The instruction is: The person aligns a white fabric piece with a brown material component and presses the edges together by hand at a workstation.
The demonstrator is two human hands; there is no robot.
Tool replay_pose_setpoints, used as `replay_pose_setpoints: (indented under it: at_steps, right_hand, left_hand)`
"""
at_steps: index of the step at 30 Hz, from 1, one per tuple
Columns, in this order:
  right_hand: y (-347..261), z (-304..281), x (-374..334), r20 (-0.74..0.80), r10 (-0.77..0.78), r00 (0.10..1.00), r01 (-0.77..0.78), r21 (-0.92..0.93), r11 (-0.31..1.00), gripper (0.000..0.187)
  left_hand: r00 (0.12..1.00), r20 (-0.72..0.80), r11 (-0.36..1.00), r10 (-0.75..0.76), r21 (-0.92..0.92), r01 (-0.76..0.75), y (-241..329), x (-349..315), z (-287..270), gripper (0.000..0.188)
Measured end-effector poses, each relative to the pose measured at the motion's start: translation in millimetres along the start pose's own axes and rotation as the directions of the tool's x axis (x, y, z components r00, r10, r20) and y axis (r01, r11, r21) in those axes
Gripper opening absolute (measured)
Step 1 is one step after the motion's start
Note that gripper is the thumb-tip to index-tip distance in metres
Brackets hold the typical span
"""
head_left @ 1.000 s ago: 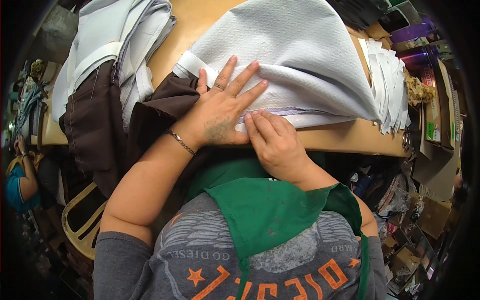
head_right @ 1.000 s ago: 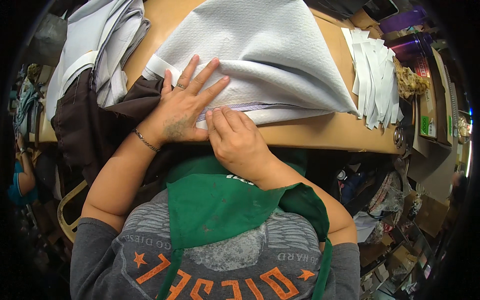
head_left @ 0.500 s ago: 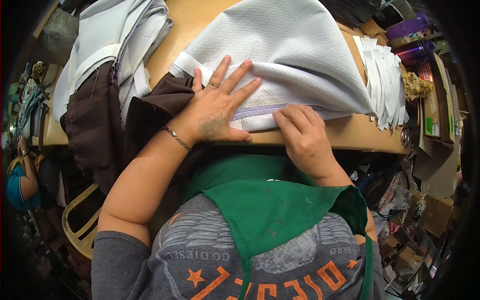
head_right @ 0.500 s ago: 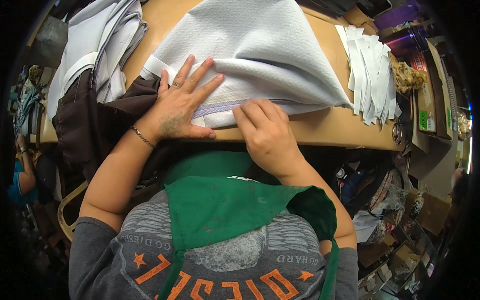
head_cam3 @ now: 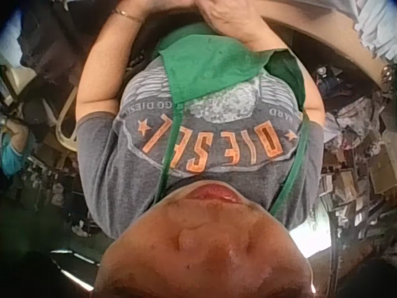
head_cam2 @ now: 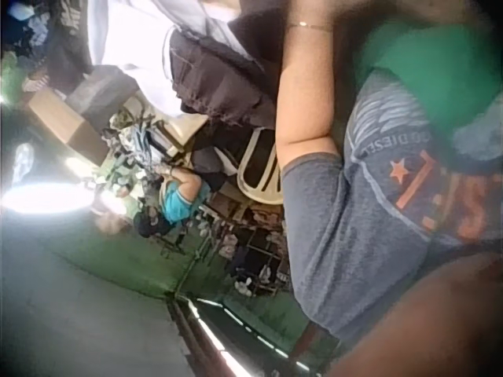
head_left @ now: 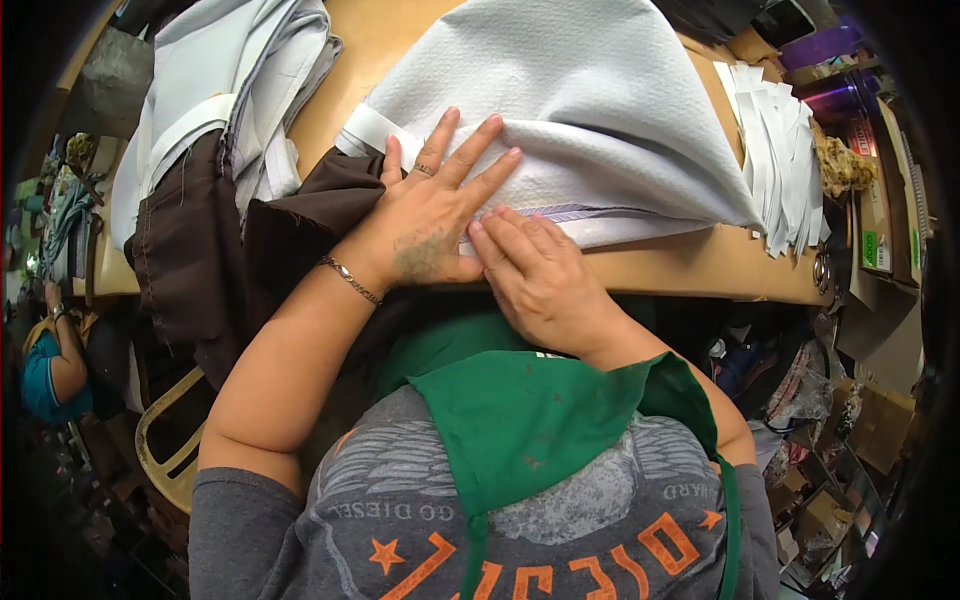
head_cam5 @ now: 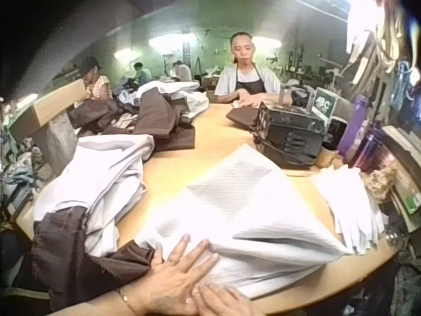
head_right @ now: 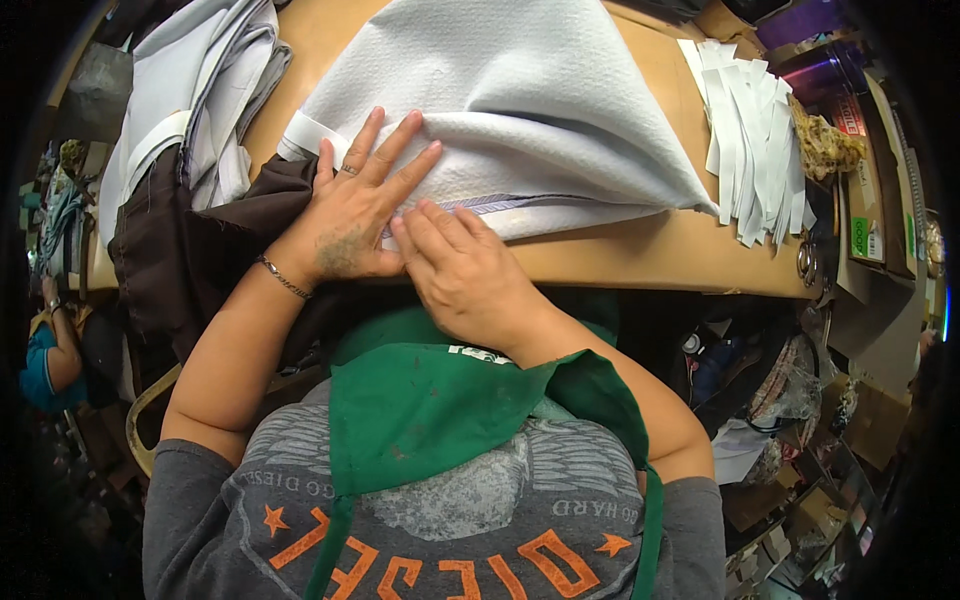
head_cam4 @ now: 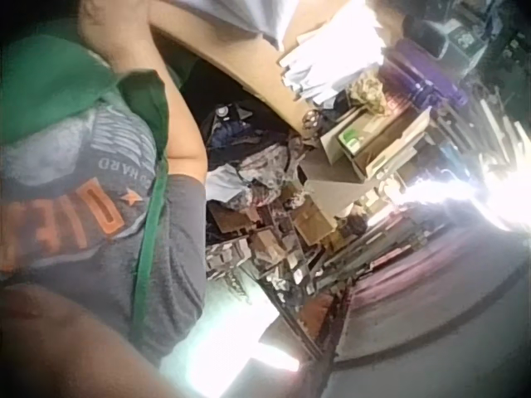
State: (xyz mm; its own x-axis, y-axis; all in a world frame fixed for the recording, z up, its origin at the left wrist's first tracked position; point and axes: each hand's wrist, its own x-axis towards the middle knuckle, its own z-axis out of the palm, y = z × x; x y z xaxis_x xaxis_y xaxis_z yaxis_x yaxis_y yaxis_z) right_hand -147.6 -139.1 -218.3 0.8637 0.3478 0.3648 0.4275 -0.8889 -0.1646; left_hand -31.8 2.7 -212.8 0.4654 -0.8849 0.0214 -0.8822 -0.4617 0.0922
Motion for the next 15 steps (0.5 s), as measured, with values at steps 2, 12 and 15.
replay_pose_setpoints:
  at_steps: [2,12,15]
  right_hand:
    - [1,-1,-3,0.045,0.052,0.998,-0.051,-0.023,0.998,0.044]
    - [32,-34,-41,0.117,0.269,0.956,-0.241,-0.211,0.947,0.056]
    - [34,-42,-37,0.035,0.257,0.966,-0.250,-0.134,0.959,0.050]
  left_hand:
    - [1.000,0.011,0.993,0.009,-0.118,-0.008,0,3,-6,0.102]
    - [0.985,-0.175,0.992,0.013,-0.121,-0.035,3,-11,-17,0.083]
    - [0.882,-0.471,0.926,0.024,-0.322,-0.197,7,-44,-51,0.039]
